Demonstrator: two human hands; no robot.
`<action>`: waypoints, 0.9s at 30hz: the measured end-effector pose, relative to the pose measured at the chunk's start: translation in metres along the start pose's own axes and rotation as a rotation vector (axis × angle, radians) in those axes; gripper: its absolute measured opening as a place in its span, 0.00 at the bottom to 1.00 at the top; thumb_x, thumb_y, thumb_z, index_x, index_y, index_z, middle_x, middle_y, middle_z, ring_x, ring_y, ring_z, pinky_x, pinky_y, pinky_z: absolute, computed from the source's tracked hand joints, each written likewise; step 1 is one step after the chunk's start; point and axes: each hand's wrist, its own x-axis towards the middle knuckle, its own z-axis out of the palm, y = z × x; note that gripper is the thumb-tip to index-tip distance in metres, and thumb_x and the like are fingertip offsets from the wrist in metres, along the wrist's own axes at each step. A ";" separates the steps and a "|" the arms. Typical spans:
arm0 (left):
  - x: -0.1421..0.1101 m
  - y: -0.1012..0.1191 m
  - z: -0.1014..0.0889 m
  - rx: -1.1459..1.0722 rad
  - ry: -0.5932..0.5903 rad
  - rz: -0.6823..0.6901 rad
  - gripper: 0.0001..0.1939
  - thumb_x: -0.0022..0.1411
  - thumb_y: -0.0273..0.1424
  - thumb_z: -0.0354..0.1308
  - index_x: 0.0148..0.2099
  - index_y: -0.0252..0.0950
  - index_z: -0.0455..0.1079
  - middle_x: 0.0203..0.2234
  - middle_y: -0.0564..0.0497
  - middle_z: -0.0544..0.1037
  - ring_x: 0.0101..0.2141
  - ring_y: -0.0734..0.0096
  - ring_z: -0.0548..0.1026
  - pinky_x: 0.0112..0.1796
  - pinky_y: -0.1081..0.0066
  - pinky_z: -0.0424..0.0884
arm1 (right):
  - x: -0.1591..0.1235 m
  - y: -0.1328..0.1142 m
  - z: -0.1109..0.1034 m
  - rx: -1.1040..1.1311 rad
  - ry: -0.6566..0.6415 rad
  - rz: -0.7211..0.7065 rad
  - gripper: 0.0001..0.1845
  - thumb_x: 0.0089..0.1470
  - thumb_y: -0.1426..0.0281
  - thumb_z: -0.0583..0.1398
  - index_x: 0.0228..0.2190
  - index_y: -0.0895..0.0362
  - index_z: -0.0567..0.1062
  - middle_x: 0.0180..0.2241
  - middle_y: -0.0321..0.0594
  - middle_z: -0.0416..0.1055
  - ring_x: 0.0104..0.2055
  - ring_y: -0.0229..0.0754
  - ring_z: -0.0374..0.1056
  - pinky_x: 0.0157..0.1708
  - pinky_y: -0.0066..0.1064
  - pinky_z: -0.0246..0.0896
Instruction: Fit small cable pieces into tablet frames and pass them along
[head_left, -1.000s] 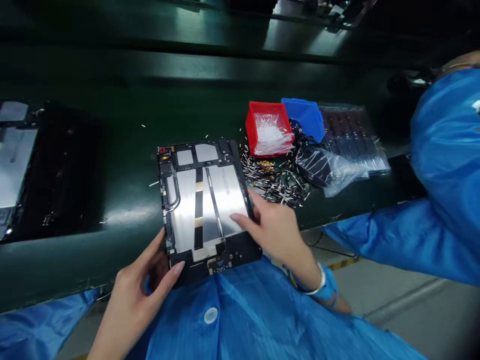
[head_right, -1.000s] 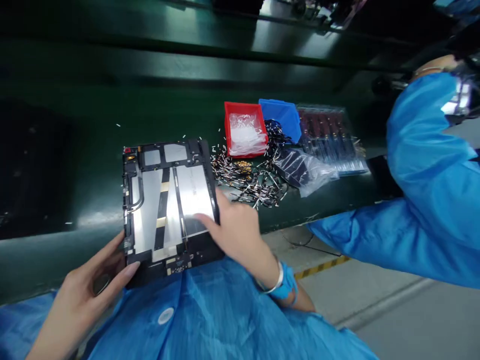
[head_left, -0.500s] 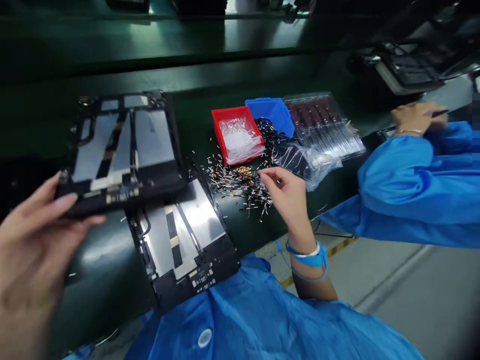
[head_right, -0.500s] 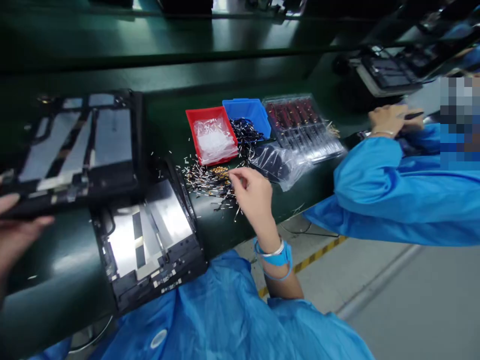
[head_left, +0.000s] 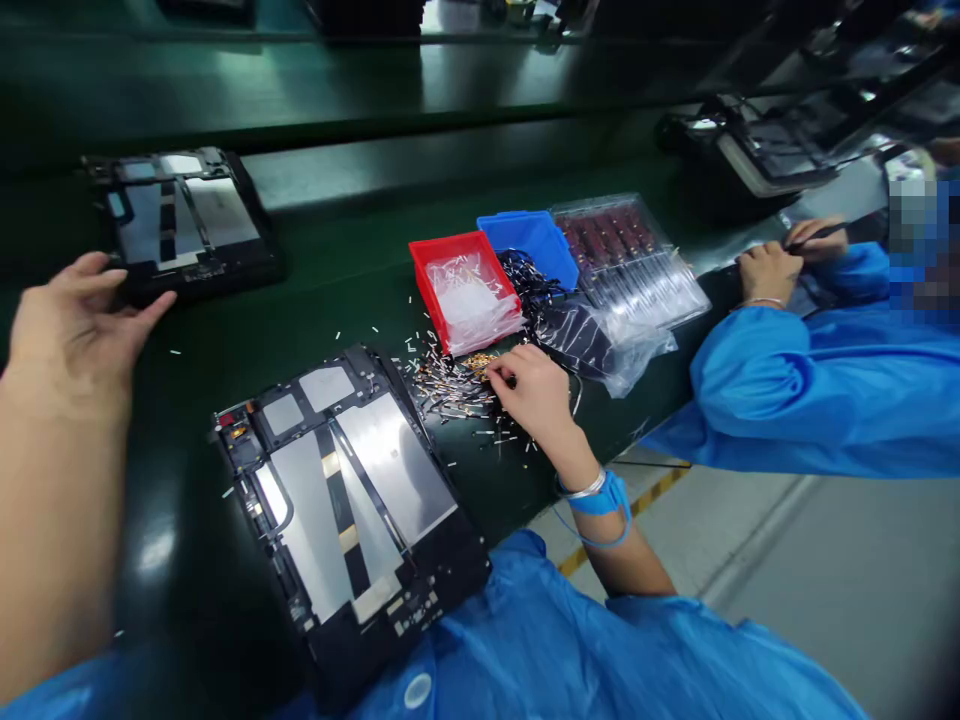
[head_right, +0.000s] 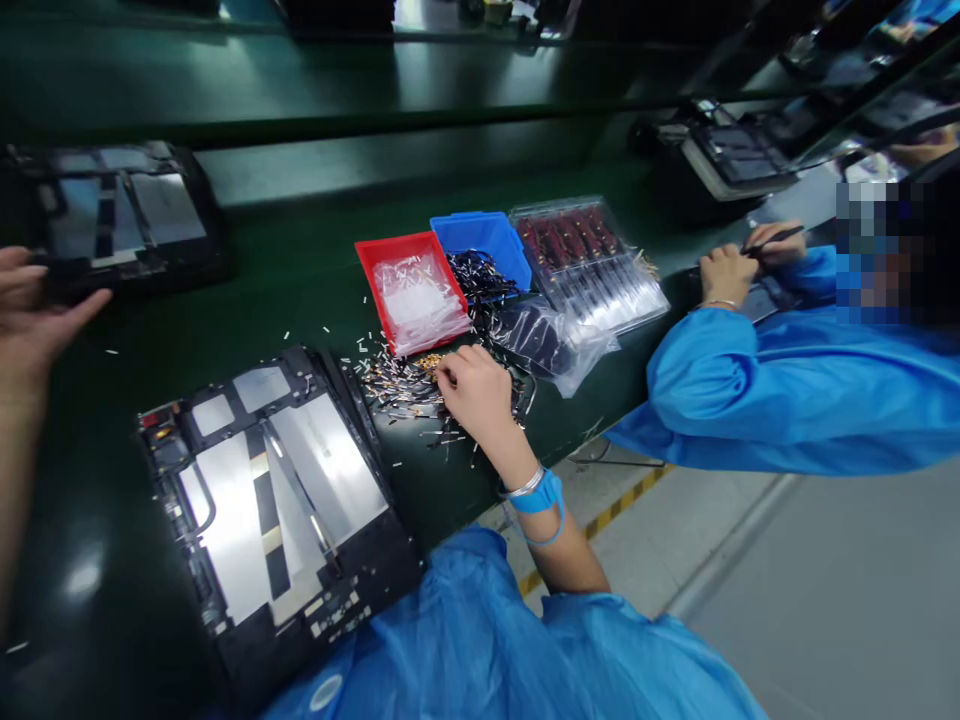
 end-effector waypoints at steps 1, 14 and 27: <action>-0.005 0.002 -0.001 -0.085 0.035 -0.077 0.26 0.62 0.19 0.45 0.61 0.35 0.49 0.64 0.53 0.60 0.59 0.75 0.64 0.58 0.54 0.66 | 0.000 0.003 -0.002 0.053 0.045 0.028 0.08 0.51 0.75 0.59 0.22 0.55 0.75 0.22 0.36 0.69 0.30 0.40 0.64 0.30 0.30 0.55; -0.108 0.030 0.011 -0.594 -0.017 0.337 0.16 0.40 0.23 0.60 0.35 0.36 0.77 0.34 0.53 0.81 0.37 0.66 0.78 0.31 0.72 0.71 | -0.008 0.025 -0.030 0.721 0.356 0.553 0.09 0.40 0.63 0.64 0.23 0.56 0.75 0.20 0.33 0.70 0.24 0.35 0.63 0.27 0.30 0.60; -0.195 0.031 0.041 -0.405 -0.900 0.202 0.09 0.58 0.32 0.58 0.39 0.35 0.76 0.34 0.48 0.81 0.35 0.69 0.78 0.36 0.73 0.72 | -0.008 -0.100 -0.026 1.218 -0.061 0.355 0.07 0.40 0.66 0.65 0.19 0.55 0.72 0.18 0.29 0.67 0.17 0.29 0.56 0.17 0.24 0.53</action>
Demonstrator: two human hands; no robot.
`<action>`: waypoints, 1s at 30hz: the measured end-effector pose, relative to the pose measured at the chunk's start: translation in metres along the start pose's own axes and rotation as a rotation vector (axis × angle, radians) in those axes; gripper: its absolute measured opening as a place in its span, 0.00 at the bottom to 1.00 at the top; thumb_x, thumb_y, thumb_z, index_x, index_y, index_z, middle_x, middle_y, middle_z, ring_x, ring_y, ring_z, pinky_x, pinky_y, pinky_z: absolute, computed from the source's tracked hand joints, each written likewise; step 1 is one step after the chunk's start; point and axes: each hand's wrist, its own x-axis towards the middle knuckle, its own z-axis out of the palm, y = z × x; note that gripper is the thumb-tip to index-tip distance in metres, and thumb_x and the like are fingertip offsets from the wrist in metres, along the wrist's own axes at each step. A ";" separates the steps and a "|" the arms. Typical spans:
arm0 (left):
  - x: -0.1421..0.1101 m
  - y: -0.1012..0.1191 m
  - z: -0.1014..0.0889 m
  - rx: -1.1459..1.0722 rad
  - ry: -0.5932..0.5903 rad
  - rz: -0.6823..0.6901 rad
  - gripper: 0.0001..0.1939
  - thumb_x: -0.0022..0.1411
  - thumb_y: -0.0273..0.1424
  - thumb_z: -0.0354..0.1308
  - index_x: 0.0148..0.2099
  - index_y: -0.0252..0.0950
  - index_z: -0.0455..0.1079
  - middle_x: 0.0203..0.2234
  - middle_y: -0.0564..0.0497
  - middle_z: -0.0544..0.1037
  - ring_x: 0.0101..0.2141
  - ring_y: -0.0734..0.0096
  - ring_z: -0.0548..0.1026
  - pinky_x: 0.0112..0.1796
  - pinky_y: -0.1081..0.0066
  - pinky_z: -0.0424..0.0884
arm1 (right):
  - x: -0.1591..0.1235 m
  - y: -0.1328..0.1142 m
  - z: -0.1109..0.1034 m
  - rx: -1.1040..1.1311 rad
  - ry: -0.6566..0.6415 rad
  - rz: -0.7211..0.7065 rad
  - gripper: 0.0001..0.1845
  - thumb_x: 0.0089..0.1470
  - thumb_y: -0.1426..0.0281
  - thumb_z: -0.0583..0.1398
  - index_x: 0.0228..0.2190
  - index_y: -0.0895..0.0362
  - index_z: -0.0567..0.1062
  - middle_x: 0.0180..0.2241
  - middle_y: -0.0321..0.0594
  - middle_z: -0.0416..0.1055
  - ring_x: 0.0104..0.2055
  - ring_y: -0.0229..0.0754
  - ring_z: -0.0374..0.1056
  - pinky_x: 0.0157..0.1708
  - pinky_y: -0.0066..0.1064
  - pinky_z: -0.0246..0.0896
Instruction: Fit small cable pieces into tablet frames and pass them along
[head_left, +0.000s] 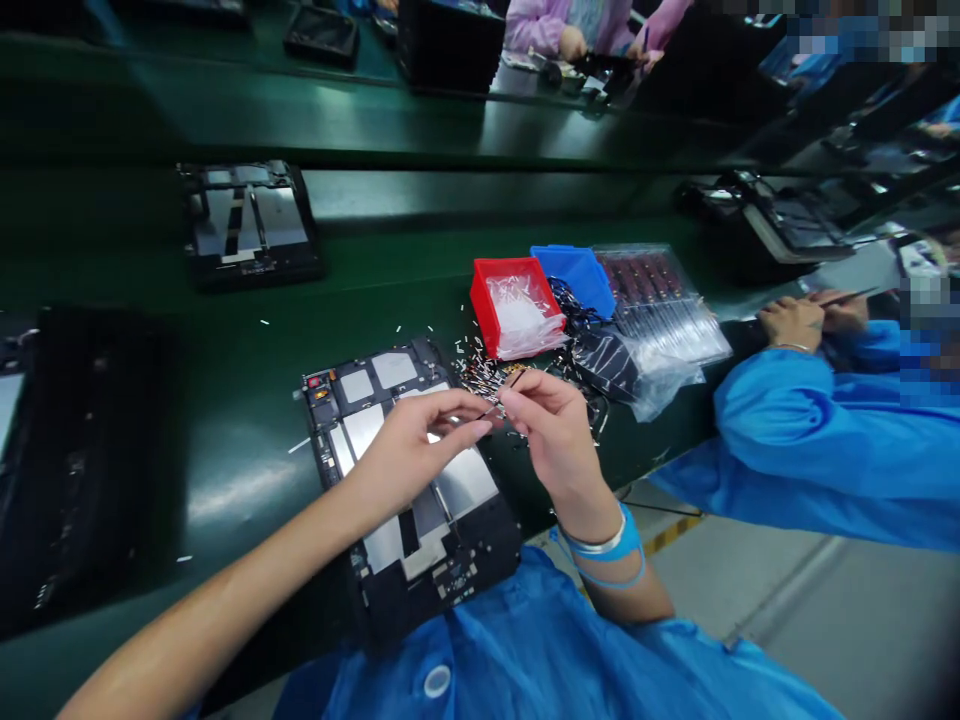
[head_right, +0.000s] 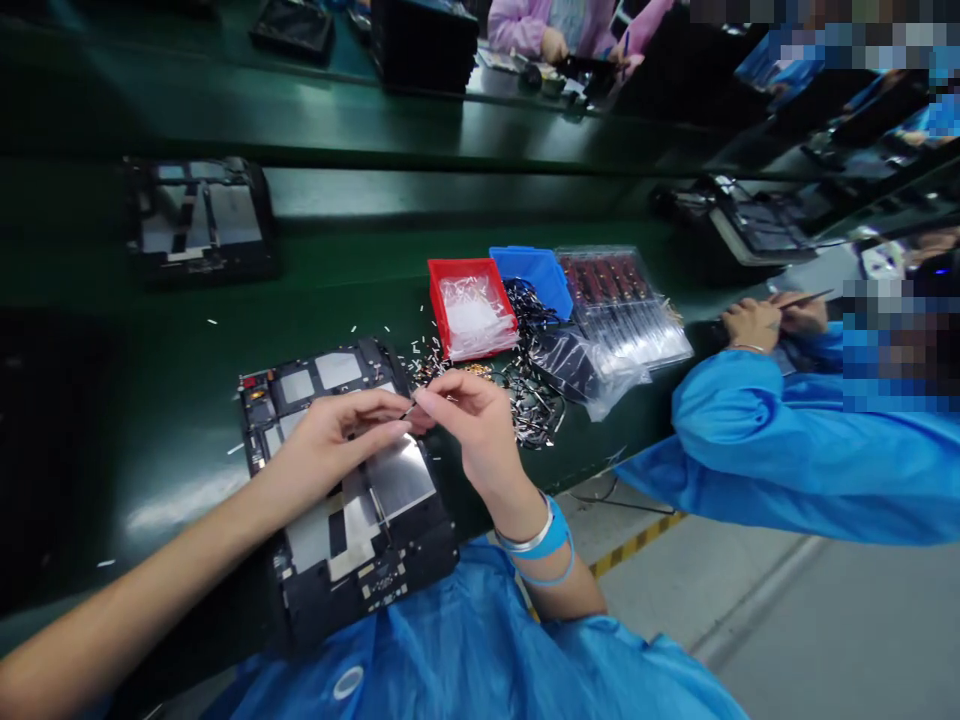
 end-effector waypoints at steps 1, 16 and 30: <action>0.000 -0.001 0.001 -0.043 0.003 -0.017 0.09 0.59 0.32 0.57 0.37 0.34 0.76 0.31 0.48 0.81 0.33 0.70 0.78 0.34 0.74 0.72 | 0.000 0.002 0.004 -0.023 0.008 -0.023 0.07 0.41 0.66 0.65 0.20 0.54 0.72 0.19 0.30 0.69 0.18 0.30 0.58 0.18 0.25 0.56; -0.001 -0.012 0.001 0.321 0.188 0.195 0.12 0.61 0.26 0.52 0.36 0.38 0.77 0.29 0.51 0.81 0.28 0.72 0.76 0.32 0.73 0.69 | -0.009 -0.002 0.003 -0.882 -0.045 -0.832 0.05 0.54 0.75 0.61 0.31 0.55 0.78 0.30 0.41 0.78 0.32 0.40 0.71 0.32 0.35 0.68; 0.005 -0.002 -0.016 0.318 0.020 -0.065 0.09 0.59 0.27 0.53 0.32 0.35 0.75 0.20 0.52 0.77 0.22 0.72 0.73 0.25 0.74 0.66 | 0.007 -0.026 -0.012 -1.114 -0.260 -0.831 0.08 0.57 0.72 0.59 0.30 0.54 0.78 0.27 0.39 0.71 0.32 0.40 0.63 0.28 0.32 0.59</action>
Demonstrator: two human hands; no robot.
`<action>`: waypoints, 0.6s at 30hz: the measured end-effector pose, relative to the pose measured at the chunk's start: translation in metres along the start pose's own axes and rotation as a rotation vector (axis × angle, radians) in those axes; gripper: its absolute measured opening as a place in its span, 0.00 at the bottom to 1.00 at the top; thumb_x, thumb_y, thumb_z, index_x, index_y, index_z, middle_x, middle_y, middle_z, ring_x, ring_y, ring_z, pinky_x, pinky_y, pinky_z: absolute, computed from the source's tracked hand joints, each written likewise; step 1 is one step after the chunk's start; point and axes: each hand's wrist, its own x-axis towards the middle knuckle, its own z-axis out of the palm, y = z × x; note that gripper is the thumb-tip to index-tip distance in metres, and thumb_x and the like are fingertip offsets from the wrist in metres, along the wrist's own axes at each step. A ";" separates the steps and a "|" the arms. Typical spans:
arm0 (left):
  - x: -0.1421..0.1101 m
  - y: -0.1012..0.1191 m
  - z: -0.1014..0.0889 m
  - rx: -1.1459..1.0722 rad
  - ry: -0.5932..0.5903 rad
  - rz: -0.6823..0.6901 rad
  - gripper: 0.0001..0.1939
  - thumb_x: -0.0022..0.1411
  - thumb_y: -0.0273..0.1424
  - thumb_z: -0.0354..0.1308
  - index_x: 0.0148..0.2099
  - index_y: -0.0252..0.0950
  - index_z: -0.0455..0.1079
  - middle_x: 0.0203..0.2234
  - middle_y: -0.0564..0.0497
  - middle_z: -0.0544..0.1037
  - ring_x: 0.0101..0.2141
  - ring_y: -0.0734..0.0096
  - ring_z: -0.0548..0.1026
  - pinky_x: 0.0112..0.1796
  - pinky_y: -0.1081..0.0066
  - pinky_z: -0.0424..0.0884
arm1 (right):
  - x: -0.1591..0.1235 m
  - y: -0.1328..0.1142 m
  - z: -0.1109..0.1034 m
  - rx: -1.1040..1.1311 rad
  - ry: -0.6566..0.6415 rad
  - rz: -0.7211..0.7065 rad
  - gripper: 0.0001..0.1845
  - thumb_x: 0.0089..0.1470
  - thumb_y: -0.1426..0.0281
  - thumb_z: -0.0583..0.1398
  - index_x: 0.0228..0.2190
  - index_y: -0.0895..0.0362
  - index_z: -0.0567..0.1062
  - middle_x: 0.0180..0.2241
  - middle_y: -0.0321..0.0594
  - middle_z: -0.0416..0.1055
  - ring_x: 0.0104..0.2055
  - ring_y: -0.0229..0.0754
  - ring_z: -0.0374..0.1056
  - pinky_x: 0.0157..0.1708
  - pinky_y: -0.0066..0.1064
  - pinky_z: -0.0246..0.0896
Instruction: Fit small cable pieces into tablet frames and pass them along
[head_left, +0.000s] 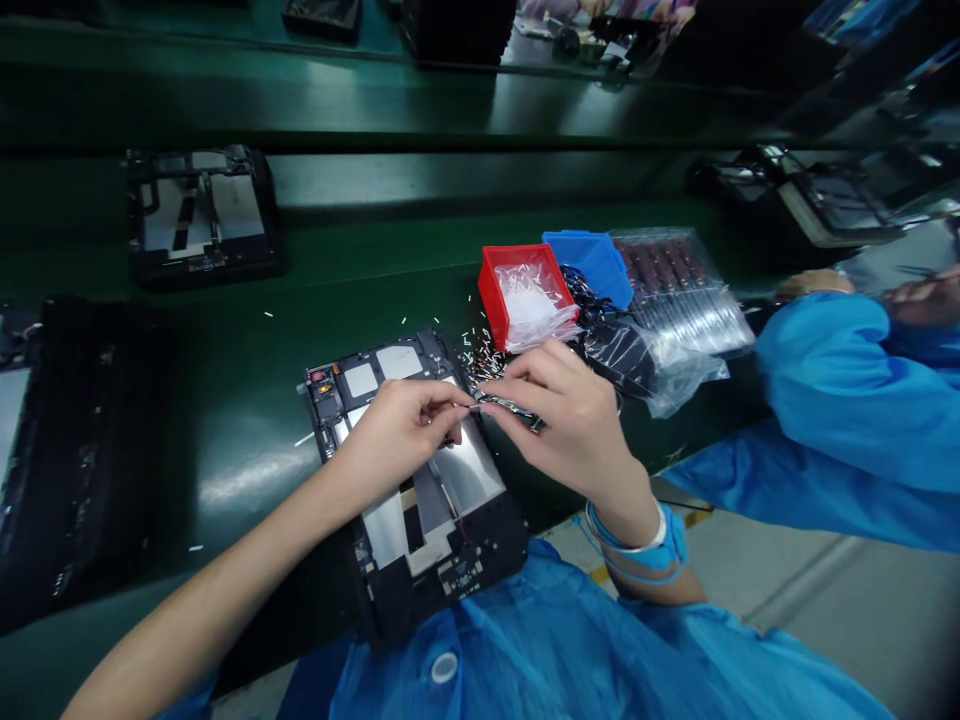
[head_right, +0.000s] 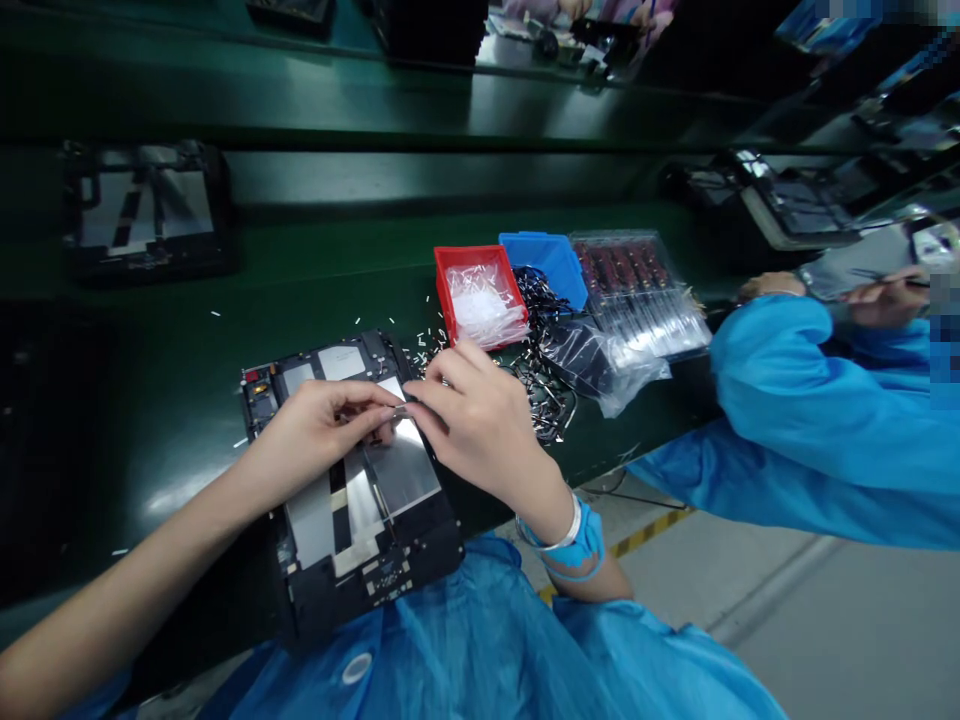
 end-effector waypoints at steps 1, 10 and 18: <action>-0.001 0.000 -0.001 0.085 0.023 0.033 0.09 0.59 0.26 0.53 0.31 0.36 0.75 0.21 0.52 0.78 0.23 0.71 0.74 0.26 0.73 0.66 | 0.001 -0.001 0.000 -0.004 -0.066 -0.004 0.10 0.57 0.72 0.58 0.27 0.55 0.78 0.26 0.39 0.70 0.32 0.40 0.63 0.27 0.31 0.58; -0.002 0.001 0.006 -0.143 0.386 0.171 0.23 0.52 0.30 0.63 0.51 0.38 0.65 0.49 0.45 0.75 0.48 0.62 0.74 0.38 0.68 0.72 | 0.001 -0.001 0.034 0.816 0.155 0.665 0.06 0.49 0.67 0.64 0.24 0.54 0.79 0.20 0.32 0.70 0.23 0.34 0.62 0.24 0.29 0.58; -0.001 -0.002 0.018 -0.589 0.095 -0.102 0.09 0.55 0.32 0.60 0.37 0.33 0.66 0.21 0.50 0.78 0.22 0.72 0.75 0.22 0.76 0.67 | -0.003 -0.018 0.039 0.586 0.356 0.563 0.04 0.51 0.72 0.64 0.30 0.52 0.81 0.26 0.35 0.72 0.26 0.35 0.65 0.24 0.29 0.60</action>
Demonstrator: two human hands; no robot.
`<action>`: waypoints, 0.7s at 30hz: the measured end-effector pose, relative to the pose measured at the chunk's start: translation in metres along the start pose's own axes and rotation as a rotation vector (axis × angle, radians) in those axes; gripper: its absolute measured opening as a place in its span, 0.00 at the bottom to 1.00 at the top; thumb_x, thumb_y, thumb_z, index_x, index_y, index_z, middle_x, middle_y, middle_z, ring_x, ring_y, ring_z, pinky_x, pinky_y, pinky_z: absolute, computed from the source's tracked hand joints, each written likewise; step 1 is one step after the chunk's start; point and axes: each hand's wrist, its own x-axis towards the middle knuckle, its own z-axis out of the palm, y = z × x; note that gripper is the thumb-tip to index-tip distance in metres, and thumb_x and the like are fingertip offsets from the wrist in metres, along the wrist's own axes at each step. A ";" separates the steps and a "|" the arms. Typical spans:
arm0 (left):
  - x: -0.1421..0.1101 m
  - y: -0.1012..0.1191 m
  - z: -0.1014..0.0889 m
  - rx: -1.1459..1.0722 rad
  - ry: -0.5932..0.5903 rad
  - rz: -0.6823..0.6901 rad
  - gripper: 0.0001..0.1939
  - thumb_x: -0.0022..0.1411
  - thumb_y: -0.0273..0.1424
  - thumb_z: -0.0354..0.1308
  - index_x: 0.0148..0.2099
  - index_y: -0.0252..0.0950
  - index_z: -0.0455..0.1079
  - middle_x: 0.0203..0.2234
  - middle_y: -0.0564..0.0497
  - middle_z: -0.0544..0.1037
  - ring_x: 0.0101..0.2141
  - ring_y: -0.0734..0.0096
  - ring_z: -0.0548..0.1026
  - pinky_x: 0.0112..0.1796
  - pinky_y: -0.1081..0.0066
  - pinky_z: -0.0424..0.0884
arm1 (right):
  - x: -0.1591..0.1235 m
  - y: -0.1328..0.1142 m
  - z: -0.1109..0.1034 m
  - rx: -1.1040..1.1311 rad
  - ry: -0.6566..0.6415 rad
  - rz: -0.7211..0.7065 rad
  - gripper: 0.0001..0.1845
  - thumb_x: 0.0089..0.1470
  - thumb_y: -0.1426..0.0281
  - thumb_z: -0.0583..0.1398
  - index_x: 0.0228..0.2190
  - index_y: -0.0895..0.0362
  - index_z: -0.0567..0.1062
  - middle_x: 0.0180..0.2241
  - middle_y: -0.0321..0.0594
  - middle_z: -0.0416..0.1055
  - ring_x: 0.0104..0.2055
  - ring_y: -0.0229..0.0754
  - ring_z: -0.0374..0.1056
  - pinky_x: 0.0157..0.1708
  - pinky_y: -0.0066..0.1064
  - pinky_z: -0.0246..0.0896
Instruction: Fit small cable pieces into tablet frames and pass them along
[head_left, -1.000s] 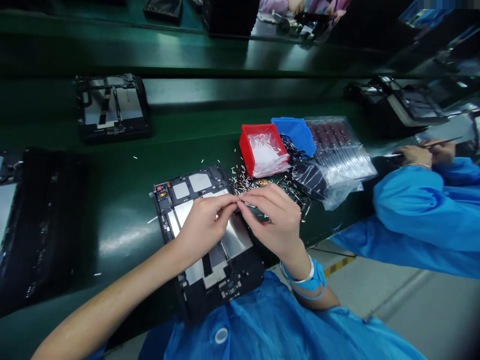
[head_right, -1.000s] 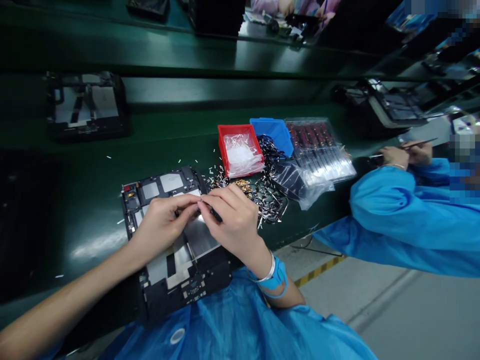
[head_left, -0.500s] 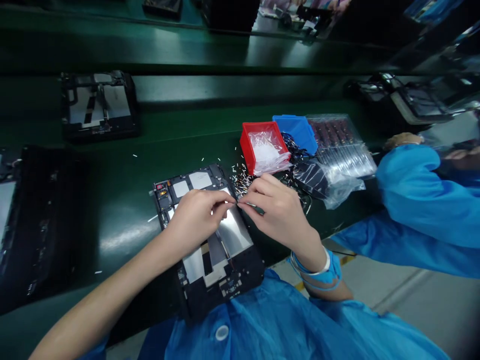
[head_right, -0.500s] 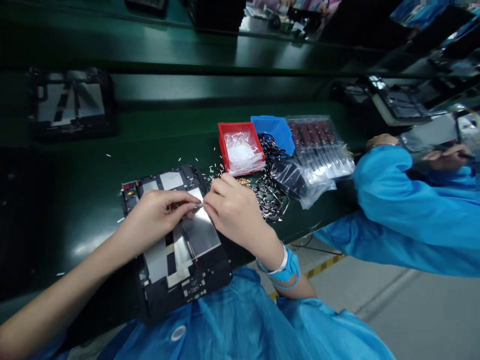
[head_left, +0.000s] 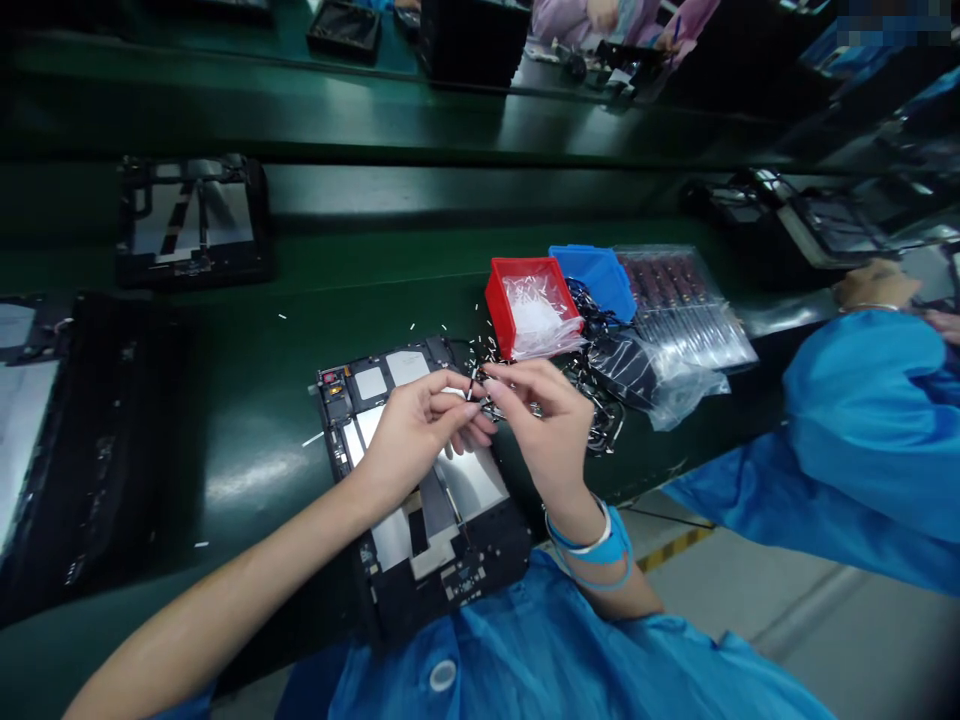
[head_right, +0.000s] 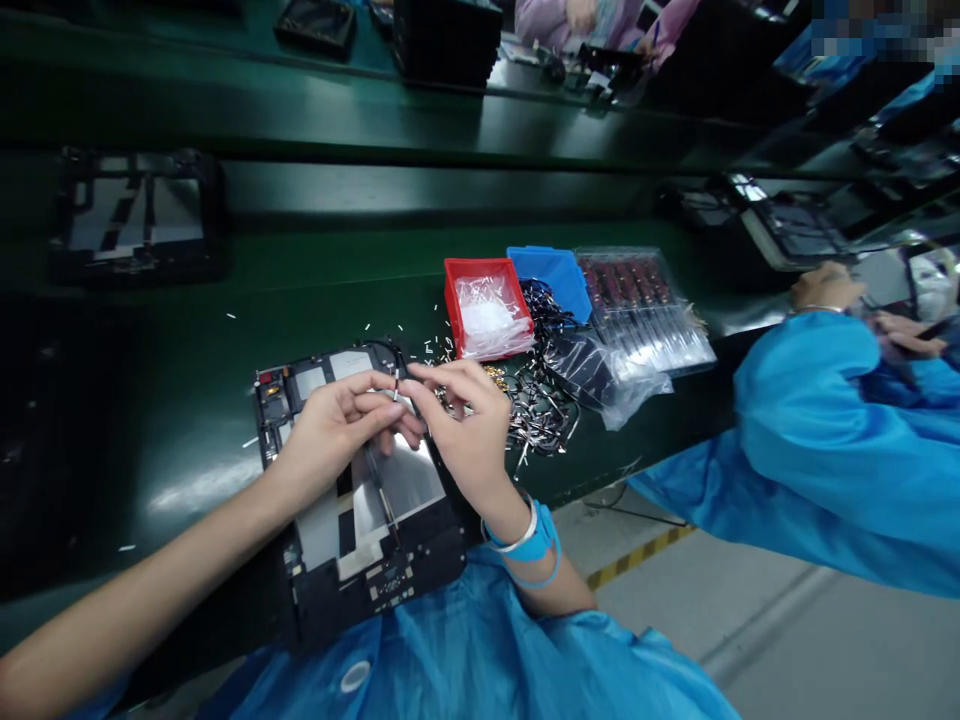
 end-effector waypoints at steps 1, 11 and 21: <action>0.000 0.000 0.000 0.004 0.006 -0.011 0.09 0.56 0.32 0.59 0.38 0.33 0.67 0.22 0.49 0.79 0.22 0.71 0.76 0.21 0.77 0.66 | 0.000 -0.001 -0.003 -0.104 0.050 -0.104 0.06 0.52 0.73 0.63 0.32 0.52 0.81 0.28 0.36 0.73 0.28 0.36 0.66 0.25 0.30 0.61; 0.001 -0.002 -0.008 0.404 -0.056 0.131 0.08 0.60 0.25 0.52 0.36 0.34 0.72 0.20 0.54 0.74 0.20 0.75 0.71 0.24 0.76 0.65 | 0.014 0.004 -0.015 -0.453 -0.206 -0.565 0.09 0.57 0.74 0.59 0.27 0.55 0.77 0.27 0.39 0.75 0.30 0.39 0.67 0.30 0.31 0.66; -0.002 0.003 -0.009 0.633 -0.057 0.214 0.17 0.59 0.18 0.49 0.47 0.34 0.72 0.16 0.58 0.71 0.19 0.76 0.71 0.26 0.76 0.64 | 0.009 0.000 -0.014 -0.481 -0.170 -0.574 0.06 0.56 0.75 0.59 0.30 0.56 0.77 0.28 0.40 0.76 0.31 0.39 0.68 0.30 0.31 0.67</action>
